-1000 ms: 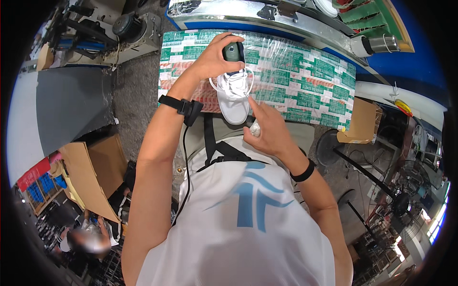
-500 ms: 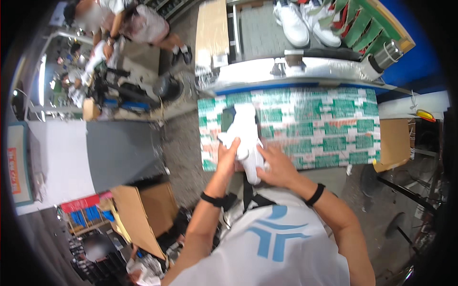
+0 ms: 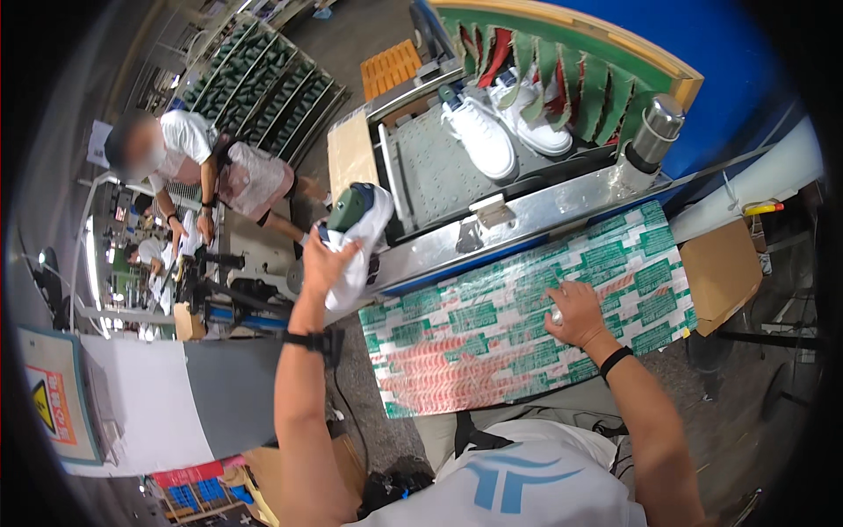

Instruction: Apply polish and buff a white sneaker using a handheld sponge and cloth.

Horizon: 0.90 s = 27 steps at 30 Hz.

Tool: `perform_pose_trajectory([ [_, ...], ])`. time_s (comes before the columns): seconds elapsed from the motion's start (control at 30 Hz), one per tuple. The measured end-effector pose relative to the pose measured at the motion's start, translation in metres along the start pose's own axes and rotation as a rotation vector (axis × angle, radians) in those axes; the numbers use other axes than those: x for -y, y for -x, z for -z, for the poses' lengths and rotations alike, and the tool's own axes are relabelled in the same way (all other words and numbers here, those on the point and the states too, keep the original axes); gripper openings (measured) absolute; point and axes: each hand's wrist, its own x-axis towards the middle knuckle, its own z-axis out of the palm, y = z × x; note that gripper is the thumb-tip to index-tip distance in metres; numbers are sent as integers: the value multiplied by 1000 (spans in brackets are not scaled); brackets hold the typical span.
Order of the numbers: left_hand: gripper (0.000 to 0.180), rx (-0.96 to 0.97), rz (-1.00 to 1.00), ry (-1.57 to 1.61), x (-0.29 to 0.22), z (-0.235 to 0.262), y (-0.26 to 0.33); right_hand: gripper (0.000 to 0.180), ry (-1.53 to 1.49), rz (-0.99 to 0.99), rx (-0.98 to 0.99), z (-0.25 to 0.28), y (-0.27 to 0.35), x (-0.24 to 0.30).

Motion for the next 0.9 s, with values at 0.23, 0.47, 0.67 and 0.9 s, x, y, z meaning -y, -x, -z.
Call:
perform_pose_trajectory([
  [0.23,80,-166,-88,-578,17,-52,-128,48,-17,14,-28,-1,0,-7],
  [0.47,100,287,68,-16,-113,-257,-168,46,-39,-8,-37,-1,2,-9],
  [0.67,76,229,511,310,-109,-323,-219,44,-50,0,-48,-3,-2,-8],
  [0.9,66,268,585,898,-80,-269,-226,42,-41,17,-28,-5,1,-7],
])
